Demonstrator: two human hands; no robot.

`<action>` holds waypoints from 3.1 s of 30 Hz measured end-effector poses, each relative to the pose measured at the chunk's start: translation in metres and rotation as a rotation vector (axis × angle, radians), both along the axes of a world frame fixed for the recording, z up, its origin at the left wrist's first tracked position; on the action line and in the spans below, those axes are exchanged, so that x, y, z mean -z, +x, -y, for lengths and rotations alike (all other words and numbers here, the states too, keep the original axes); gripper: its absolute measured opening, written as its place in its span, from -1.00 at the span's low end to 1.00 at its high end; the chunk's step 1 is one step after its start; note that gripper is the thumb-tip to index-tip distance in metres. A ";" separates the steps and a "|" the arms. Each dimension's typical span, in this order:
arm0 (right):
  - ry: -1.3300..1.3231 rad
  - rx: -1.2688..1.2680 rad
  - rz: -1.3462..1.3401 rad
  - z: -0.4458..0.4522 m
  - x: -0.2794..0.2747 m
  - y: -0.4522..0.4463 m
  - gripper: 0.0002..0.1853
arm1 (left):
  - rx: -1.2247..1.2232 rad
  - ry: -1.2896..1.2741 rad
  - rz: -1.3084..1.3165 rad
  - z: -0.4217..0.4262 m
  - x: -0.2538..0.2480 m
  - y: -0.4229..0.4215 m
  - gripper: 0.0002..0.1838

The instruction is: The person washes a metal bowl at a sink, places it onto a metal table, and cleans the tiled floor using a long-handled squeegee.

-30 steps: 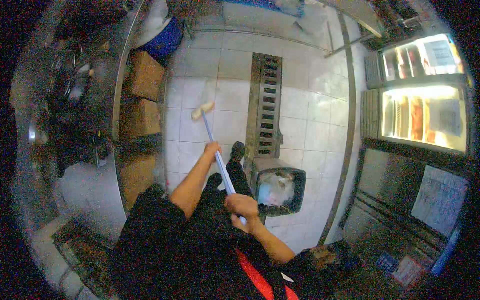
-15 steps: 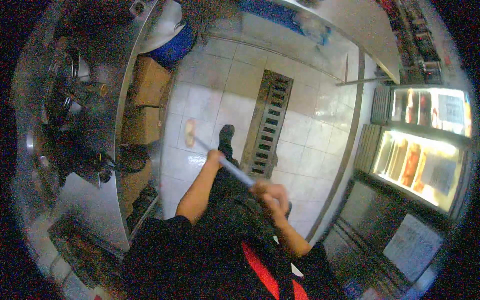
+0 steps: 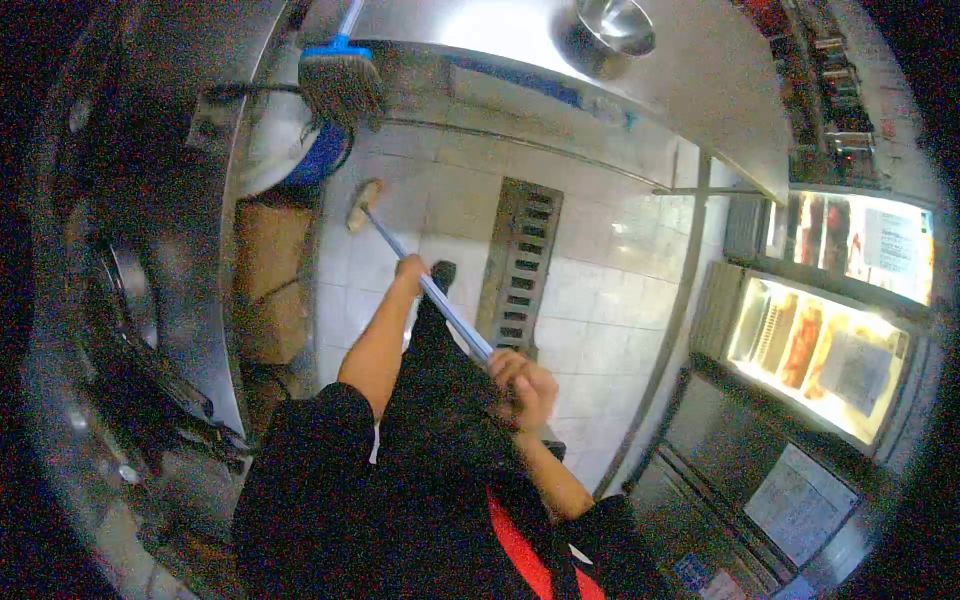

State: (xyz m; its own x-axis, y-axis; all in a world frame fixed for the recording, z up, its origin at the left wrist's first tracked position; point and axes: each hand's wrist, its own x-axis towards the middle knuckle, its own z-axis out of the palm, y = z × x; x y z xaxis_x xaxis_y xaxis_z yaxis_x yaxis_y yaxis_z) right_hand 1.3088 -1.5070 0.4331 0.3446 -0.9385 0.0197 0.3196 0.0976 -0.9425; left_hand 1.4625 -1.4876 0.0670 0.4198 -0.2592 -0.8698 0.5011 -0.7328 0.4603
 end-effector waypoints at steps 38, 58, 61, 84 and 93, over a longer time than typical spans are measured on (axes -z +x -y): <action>-0.320 -0.690 -1.173 0.261 0.700 -0.122 -0.58 | 0.407 -0.215 1.203 0.283 0.458 0.082 -0.16; -0.135 -0.783 -1.230 0.182 0.792 -0.144 -0.54 | 1.288 -0.510 1.250 0.287 0.476 0.118 -0.78; 0.147 -0.764 -1.377 0.141 0.731 -0.188 -0.58 | 1.456 -0.581 1.098 0.224 0.464 -0.003 -0.72; 0.550 -0.720 -0.960 0.153 0.823 -0.182 -0.63 | 1.289 -0.838 1.485 0.314 0.572 0.095 -0.77; 0.380 -0.941 -1.284 0.146 0.777 -0.199 -0.60 | 1.629 -0.514 1.458 0.251 0.530 0.020 -0.73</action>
